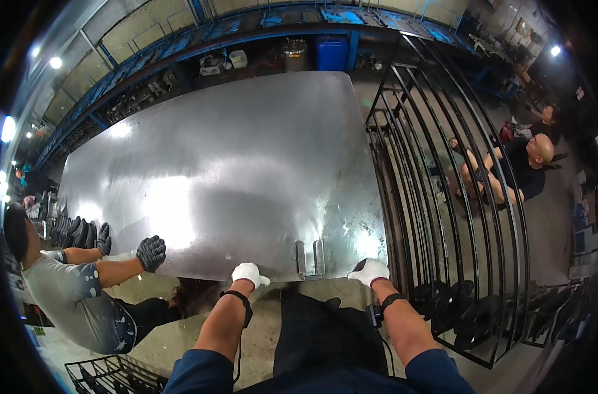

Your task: The recorder moves a rack of shoes, helps move a large metal table, and then begins to inspect and organize shoes on the table.

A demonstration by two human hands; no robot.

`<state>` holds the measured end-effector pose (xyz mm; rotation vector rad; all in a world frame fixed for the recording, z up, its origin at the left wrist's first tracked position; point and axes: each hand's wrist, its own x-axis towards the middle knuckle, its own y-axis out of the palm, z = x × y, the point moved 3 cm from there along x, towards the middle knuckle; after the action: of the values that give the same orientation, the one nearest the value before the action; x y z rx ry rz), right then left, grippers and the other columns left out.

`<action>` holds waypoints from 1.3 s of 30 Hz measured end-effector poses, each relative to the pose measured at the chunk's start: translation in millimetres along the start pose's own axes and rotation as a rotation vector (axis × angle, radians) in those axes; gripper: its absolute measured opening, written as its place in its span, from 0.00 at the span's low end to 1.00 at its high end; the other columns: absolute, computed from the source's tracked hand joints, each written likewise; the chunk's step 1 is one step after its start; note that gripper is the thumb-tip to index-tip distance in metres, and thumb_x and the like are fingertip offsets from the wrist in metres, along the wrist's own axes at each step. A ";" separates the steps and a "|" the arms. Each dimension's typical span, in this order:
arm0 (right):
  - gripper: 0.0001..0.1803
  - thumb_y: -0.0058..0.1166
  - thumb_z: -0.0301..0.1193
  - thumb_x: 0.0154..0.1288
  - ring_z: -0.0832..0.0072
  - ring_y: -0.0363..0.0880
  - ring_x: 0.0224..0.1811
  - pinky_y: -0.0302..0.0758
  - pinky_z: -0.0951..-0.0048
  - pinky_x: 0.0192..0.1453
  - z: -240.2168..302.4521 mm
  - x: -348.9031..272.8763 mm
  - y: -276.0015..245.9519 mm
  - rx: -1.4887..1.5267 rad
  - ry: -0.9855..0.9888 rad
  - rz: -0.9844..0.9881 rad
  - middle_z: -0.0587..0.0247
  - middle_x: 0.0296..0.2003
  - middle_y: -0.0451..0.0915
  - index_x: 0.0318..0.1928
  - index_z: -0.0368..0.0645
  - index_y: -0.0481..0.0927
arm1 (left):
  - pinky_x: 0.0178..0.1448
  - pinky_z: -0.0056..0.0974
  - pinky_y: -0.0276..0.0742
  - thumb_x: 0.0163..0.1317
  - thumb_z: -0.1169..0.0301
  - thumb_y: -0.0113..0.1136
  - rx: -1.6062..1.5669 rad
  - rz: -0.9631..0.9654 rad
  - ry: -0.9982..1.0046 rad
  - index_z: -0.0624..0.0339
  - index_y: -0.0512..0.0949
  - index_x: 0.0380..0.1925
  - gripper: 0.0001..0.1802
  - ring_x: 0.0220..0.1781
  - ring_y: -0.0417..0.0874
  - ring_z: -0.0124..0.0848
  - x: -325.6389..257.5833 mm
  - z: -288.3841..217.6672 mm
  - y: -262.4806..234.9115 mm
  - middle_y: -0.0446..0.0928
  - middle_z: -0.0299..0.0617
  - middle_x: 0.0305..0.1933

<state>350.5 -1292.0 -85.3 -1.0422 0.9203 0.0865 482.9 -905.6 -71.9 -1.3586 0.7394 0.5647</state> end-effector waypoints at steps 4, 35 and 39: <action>0.34 0.73 0.58 0.44 0.55 0.85 0.54 0.80 0.59 0.58 -0.7 1.2 2.0 -0.053 -0.018 -0.002 0.51 0.49 0.87 0.45 0.46 0.90 | 0.59 0.46 0.82 0.49 0.37 0.73 0.051 0.032 -0.027 0.59 0.87 0.46 0.38 0.55 0.87 0.47 -0.5 -1.7 -1.6 0.86 0.51 0.51; 0.30 0.73 0.53 0.48 0.53 0.87 0.46 0.82 0.53 0.49 -7.3 -6.6 8.0 0.028 -0.039 -0.054 0.51 0.42 0.88 0.43 0.41 0.89 | 0.62 0.47 0.79 0.41 0.32 0.73 0.100 0.033 0.020 0.68 0.85 0.48 0.49 0.58 0.84 0.51 28.8 9.9 20.5 0.83 0.59 0.54; 0.32 0.73 0.55 0.48 0.52 0.87 0.45 0.82 0.52 0.48 -8.7 -3.8 7.5 0.038 -0.034 -0.030 0.49 0.41 0.88 0.42 0.39 0.89 | 0.62 0.47 0.79 0.41 0.33 0.74 0.097 0.027 0.026 0.67 0.85 0.49 0.48 0.59 0.84 0.51 27.2 7.8 18.7 0.83 0.59 0.54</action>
<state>339.2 -1293.4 -89.5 -1.0163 0.8720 0.0618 488.0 -896.8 -104.3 -1.2700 0.7973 0.5265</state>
